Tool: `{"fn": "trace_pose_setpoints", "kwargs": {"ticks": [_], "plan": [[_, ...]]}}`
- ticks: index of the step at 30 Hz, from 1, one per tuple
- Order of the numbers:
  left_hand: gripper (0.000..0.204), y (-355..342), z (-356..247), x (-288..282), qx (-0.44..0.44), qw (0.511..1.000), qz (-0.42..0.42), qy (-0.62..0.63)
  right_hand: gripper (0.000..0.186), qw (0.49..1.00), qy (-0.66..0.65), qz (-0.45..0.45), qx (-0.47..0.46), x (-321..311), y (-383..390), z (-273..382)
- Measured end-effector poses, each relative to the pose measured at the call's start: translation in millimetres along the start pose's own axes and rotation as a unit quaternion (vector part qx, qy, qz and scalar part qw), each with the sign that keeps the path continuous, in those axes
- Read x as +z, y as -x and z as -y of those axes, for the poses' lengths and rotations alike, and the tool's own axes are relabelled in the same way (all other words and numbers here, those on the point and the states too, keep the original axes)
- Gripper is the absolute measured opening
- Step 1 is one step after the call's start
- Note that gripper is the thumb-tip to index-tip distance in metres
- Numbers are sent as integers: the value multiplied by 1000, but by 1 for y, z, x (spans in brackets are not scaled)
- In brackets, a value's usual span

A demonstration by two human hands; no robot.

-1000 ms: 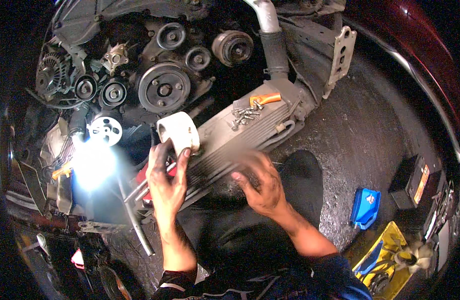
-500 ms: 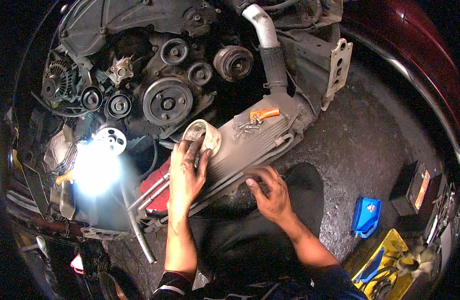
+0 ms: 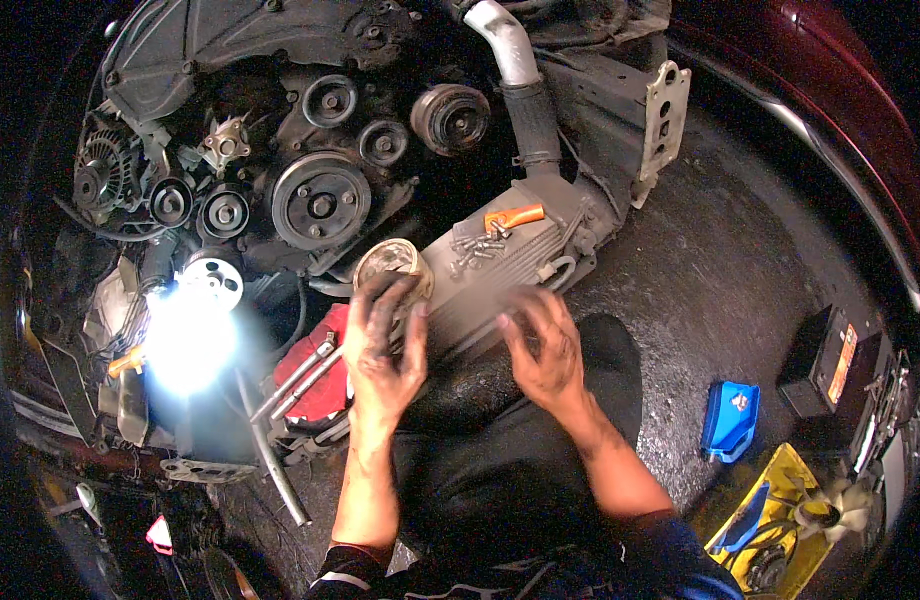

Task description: The person handles bolts and a metal component on a car engine by hand and using a wrench while using a portable lamp.

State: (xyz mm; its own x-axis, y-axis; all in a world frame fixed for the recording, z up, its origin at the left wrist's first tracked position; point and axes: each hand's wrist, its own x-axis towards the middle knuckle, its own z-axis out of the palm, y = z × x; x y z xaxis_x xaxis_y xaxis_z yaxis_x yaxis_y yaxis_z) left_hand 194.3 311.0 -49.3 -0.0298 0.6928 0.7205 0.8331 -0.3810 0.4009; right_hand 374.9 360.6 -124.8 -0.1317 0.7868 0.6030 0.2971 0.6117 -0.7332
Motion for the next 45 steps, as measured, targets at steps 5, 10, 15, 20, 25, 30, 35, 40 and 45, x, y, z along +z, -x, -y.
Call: {"fn": "trace_pose_setpoints", "kwargs": {"ticks": [5, 10, 15, 20, 25, 30, 35, 40, 45], "plan": [[42, 4, -24, 32, -18, 999, 21, 36, 36, 990, 113, -30, -81, 4, -50, -4], [30, 27, -34, 31, -61, 996, -42, 55, 55, 956, 222, 53, -183, 22, -82, -9], [26, 58, -27, 18, -107, 992, -39, 54, 51, 948, 234, 91, -197, 47, -83, -13], [26, 88, -22, -3, -168, 985, -15, 33, 32, 950, 229, 68, -201, 60, -79, -19], [25, 102, -18, -13, -181, 982, -19, 44, 26, 950, 213, 59, -222, 56, -80, -19], [30, 115, -14, -20, -204, 978, -6, 43, 20, 945, 222, 79, -228, 57, -83, -13], [31, 123, -12, -27, -215, 976, -2, 40, 19, 938, 226, 89, -249, 56, -91, -12], [31, 130, -10, -30, -230, 972, 6, 40, 23, 921, 213, 127, -301, 51, -102, -18], [29, 134, -10, -33, -244, 969, -1, 28, 20, 923, 196, 79, -321, 59, -100, -28]]}}
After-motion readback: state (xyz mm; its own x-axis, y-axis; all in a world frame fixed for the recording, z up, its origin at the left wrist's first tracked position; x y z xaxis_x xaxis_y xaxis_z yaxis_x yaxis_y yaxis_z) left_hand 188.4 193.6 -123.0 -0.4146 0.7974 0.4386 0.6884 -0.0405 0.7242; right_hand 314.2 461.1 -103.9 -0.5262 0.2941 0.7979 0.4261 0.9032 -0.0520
